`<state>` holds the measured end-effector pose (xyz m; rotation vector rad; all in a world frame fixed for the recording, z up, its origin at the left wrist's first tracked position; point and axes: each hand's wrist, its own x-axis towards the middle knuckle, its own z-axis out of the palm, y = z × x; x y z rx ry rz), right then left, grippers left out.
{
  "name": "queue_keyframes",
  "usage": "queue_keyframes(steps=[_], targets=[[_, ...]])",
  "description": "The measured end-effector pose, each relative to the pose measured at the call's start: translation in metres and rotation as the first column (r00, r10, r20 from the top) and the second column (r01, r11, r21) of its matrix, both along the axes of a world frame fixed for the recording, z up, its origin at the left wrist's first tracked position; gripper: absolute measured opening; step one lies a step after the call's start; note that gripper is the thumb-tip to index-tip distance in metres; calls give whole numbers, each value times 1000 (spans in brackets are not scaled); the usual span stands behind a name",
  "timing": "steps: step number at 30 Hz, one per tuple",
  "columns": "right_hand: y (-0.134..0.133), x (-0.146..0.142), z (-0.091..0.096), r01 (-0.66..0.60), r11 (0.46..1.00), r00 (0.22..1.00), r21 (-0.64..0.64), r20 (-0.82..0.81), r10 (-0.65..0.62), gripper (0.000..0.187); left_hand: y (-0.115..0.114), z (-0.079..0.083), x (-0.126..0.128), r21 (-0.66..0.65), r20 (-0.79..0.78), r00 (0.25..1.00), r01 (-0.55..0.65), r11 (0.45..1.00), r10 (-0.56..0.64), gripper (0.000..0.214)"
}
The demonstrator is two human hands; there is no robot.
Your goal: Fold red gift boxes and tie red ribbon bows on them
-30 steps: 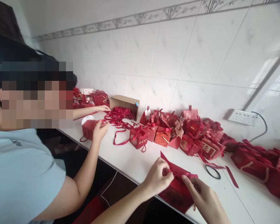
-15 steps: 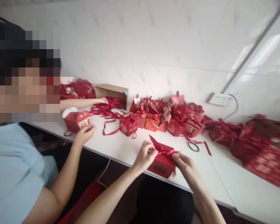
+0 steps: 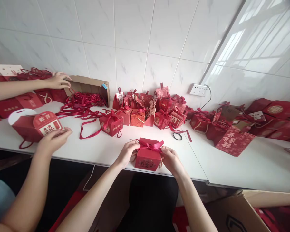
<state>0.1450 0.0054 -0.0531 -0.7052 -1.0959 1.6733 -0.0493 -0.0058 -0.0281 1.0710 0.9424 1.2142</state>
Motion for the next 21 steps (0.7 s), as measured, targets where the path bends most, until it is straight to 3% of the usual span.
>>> queue_keyframes(steps=[10, 13, 17, 20, 21], targets=[[1, -1, -10, 69, 995, 993, -77, -93, -76, 33, -6, -10, 5, -72, 58, 997, -54, 996, 58, 30], [5, 5, -14, 93, 994, 995, -57, -31, -95, 35, -8, -10, 2, -53, -42, 998, -40, 998, 37, 29], [6, 11, -16, 222, 975, 974, 26, 41, -223, 34, -8, -6, -6, 54, -225, 974, 14, 998, -2, 37], [-6, 13, -12, 194, 970, 966, 149, 144, -215, 37, -2, -4, -13, 84, -327, 940, 134, 987, -99, 46], [-12, 14, -9, 183, 964, 952, 192, 209, -222, 38, 1, -4, -16, 98, -368, 927, 118, 988, -74, 46]])
